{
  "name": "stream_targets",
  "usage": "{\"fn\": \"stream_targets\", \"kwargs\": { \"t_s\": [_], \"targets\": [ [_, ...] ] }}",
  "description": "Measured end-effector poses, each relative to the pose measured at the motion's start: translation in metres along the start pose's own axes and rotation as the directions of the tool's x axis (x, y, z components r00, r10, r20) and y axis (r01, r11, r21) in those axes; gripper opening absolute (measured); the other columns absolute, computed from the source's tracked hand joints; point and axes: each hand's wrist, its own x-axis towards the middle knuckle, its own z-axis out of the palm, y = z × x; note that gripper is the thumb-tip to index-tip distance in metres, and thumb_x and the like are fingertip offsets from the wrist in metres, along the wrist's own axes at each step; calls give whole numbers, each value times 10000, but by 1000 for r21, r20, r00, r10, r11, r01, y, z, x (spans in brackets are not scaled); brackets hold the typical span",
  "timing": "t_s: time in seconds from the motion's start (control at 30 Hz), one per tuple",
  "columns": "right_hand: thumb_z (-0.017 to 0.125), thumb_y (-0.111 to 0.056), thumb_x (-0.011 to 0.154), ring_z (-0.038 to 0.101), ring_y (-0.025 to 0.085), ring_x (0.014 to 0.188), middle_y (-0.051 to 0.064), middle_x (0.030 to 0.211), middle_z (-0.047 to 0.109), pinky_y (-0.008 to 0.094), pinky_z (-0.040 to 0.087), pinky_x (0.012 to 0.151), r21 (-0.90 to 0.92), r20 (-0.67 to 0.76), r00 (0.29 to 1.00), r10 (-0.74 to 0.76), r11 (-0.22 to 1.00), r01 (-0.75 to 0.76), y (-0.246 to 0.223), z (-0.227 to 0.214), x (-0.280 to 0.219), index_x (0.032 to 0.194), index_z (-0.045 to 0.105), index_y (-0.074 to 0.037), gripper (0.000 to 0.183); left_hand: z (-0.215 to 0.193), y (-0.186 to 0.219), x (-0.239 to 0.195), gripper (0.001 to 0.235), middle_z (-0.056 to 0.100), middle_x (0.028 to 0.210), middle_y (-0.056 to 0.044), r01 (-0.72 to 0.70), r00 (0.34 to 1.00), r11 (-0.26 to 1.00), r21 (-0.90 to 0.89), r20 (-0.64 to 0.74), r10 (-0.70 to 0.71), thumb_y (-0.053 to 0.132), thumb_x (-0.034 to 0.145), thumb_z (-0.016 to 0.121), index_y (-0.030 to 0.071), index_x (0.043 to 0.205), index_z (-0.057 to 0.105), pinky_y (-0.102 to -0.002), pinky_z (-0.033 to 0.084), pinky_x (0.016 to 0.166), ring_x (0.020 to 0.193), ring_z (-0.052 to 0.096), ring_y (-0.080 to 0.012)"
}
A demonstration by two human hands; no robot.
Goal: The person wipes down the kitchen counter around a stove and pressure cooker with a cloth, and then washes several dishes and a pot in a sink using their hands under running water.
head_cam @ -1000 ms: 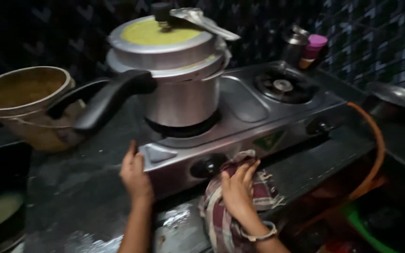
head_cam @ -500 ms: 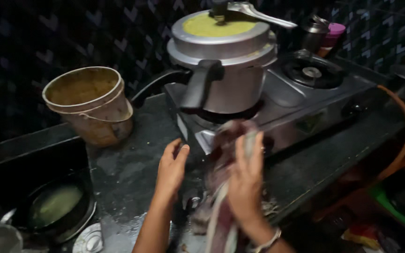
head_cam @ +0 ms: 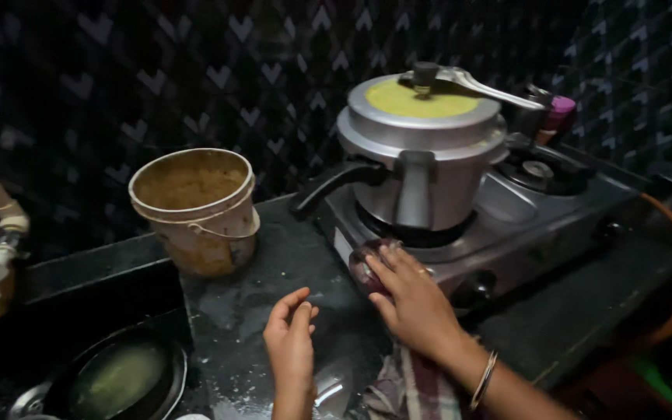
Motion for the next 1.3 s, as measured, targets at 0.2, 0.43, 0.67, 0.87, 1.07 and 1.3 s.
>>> {"fn": "stream_targets", "kwargs": {
  "t_s": [0.2,0.43,0.67,0.87,1.07,1.3],
  "targets": [
    [677,-141,838,334,451,1455,278,1558,368,480,305,1171,59,172,915,-364,931,360,21,58,74,1429,520,-54,617,-6,-1,6,307,724,959,-54,-170,975,979,-112,-160,152,-18,874,549,6,1126,723,-218,469,652,813,666,-111],
    [623,-123,787,449,468,1325,283,1343,530,510,361,1142,-139,97,956,-277,947,289,14,135,166,1229,625,31,467,-15,9,6,305,734,898,-111,-35,977,989,-146,-212,3,-24,904,557,26,1155,722,-244,348,556,669,486,-139],
    [536,-193,881,398,574,1256,389,1326,570,665,305,1048,-591,-363,885,-292,806,24,33,232,264,1213,667,193,526,-27,15,15,266,717,930,-102,-217,888,958,-187,-445,114,-71,857,536,-26,1042,723,-238,525,668,707,644,-129],
    [598,-325,848,284,570,1417,354,1426,476,643,155,1208,-209,10,856,516,839,-503,14,202,307,1261,619,127,612,-21,19,9,259,722,914,-68,-266,881,935,-233,-453,138,-77,831,544,-29,1017,719,-249,510,663,695,630,-127],
    [723,-295,707,324,517,1351,312,1514,399,587,237,1122,-314,-59,911,409,858,-406,26,222,266,1446,461,-65,817,-21,24,8,219,672,791,-58,-143,935,956,-258,-353,45,-10,883,565,17,1025,729,-244,480,614,661,612,-110],
    [550,-291,994,480,436,1375,251,1477,513,484,383,1159,-19,-221,912,346,933,-358,1,196,165,1376,557,-1,479,-16,16,5,195,689,835,-13,-168,964,950,-265,-246,101,-6,889,540,35,983,706,-228,462,609,645,595,-85]
  ]
}}
